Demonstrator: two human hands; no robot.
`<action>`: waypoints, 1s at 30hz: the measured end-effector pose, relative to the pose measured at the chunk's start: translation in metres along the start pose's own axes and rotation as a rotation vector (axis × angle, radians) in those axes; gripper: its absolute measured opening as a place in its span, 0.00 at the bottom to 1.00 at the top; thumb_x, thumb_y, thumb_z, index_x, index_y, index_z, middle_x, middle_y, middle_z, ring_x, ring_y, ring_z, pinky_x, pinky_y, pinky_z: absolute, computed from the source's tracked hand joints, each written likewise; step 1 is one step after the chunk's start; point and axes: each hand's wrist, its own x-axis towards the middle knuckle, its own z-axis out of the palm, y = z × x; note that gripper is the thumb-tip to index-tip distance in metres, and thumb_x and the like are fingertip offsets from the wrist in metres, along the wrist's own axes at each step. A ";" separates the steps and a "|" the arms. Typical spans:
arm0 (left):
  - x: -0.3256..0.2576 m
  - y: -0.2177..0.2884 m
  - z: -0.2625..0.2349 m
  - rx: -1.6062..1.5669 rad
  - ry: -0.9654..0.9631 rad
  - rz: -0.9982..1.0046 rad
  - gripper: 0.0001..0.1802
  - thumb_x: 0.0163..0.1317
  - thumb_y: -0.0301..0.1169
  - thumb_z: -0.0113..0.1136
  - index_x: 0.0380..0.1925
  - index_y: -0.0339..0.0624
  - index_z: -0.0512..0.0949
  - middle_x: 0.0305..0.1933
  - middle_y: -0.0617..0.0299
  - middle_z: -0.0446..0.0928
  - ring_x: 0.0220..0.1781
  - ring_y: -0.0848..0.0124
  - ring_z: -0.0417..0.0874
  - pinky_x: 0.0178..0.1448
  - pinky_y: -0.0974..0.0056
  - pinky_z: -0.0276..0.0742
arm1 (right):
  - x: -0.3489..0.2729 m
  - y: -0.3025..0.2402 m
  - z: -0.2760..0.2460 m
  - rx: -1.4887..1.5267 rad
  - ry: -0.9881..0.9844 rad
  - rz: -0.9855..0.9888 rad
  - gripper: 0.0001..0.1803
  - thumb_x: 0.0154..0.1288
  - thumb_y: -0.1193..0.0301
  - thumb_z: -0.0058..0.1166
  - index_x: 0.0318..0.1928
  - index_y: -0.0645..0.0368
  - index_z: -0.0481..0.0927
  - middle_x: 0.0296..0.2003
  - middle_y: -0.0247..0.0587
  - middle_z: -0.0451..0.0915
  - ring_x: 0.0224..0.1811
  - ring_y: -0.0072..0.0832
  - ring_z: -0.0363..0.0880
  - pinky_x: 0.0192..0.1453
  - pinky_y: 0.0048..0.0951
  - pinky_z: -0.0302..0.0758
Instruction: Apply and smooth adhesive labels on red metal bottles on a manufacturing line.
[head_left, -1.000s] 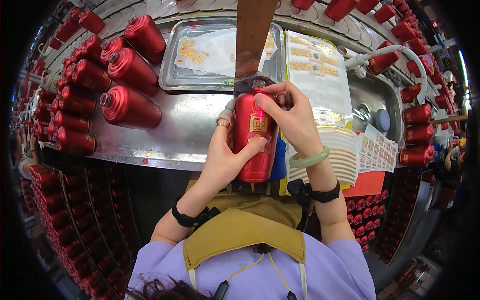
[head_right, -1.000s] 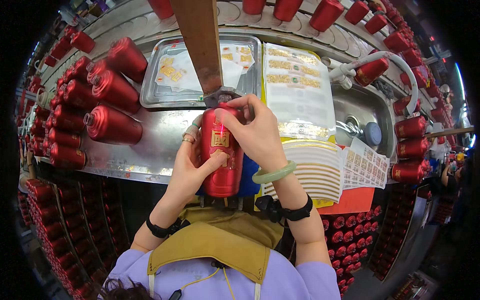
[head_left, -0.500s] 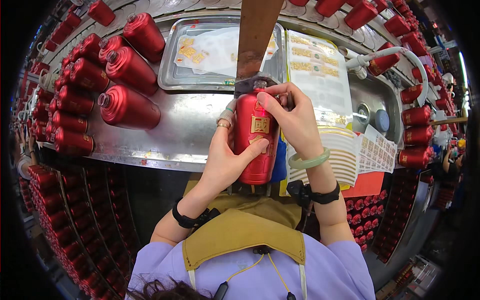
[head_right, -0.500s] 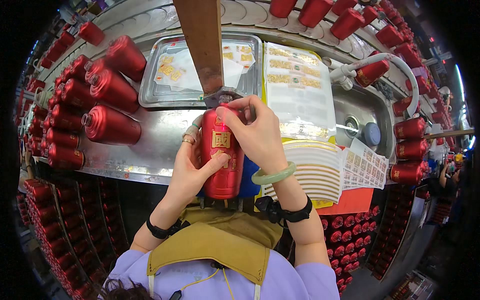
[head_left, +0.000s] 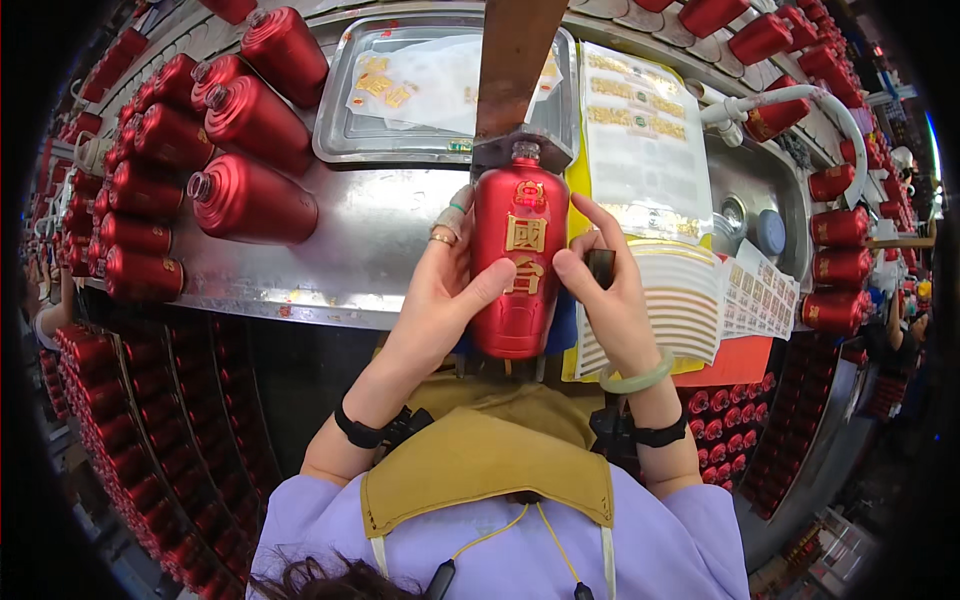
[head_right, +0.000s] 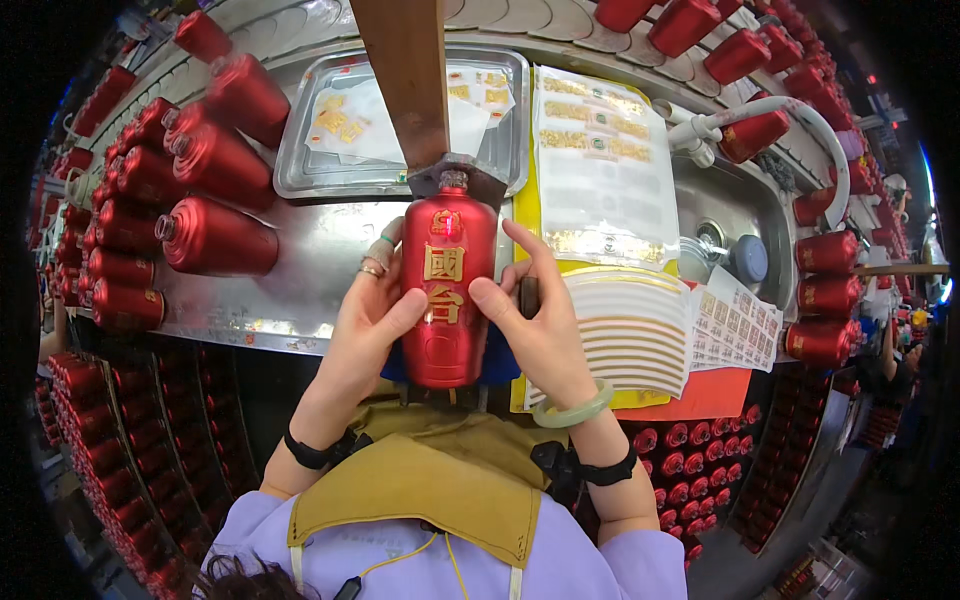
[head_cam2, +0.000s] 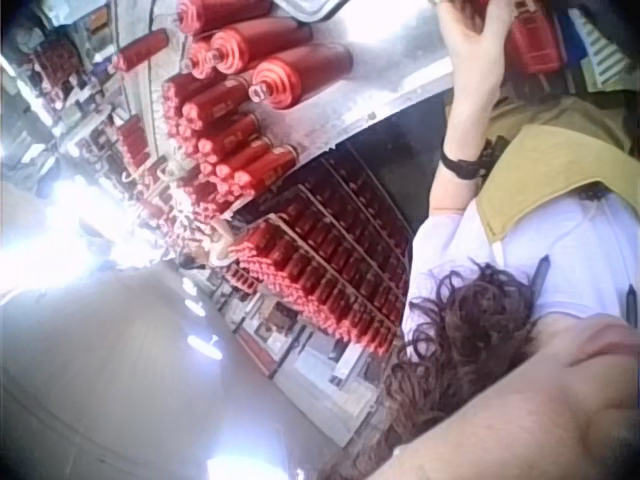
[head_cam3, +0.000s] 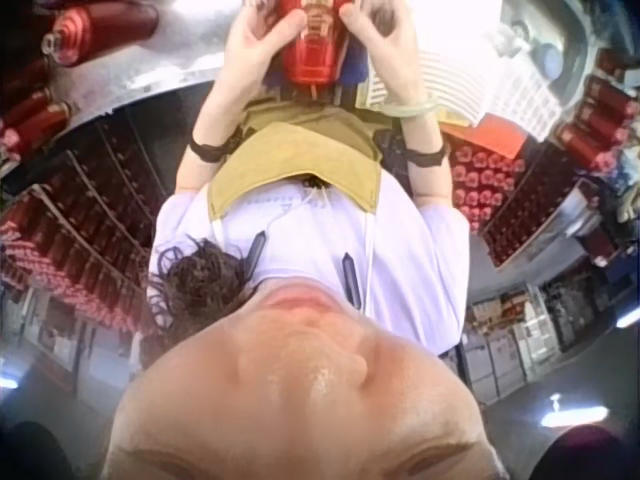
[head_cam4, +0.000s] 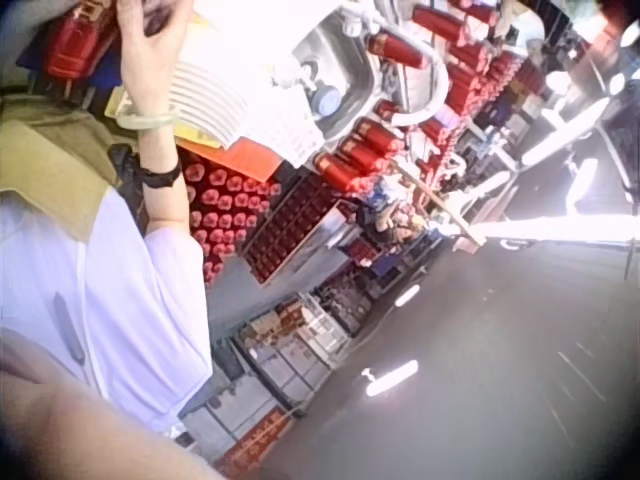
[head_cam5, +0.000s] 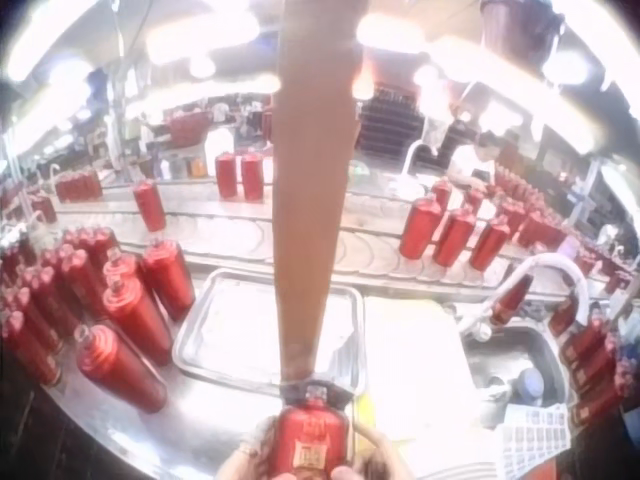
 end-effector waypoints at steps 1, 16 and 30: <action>0.000 0.001 0.000 -0.008 0.000 -0.019 0.51 0.68 0.25 0.69 0.81 0.33 0.45 0.80 0.49 0.58 0.79 0.64 0.65 0.81 0.56 0.62 | -0.005 0.002 0.002 0.012 -0.019 0.017 0.38 0.70 0.69 0.68 0.75 0.58 0.66 0.35 0.24 0.69 0.34 0.11 0.65 0.40 0.16 0.65; -0.002 -0.002 -0.003 0.051 -0.012 -0.018 0.50 0.69 0.25 0.68 0.81 0.32 0.44 0.80 0.47 0.58 0.80 0.63 0.64 0.82 0.57 0.61 | -0.010 0.008 0.005 0.053 -0.060 0.048 0.42 0.67 0.67 0.72 0.76 0.58 0.64 0.37 0.25 0.68 0.37 0.12 0.66 0.44 0.16 0.67; -0.002 -0.005 0.000 0.032 0.028 0.008 0.46 0.71 0.26 0.65 0.80 0.31 0.47 0.79 0.48 0.61 0.77 0.64 0.67 0.80 0.57 0.64 | -0.008 0.003 0.009 -0.045 -0.031 0.024 0.43 0.68 0.63 0.72 0.75 0.62 0.64 0.35 0.24 0.67 0.34 0.12 0.65 0.41 0.17 0.66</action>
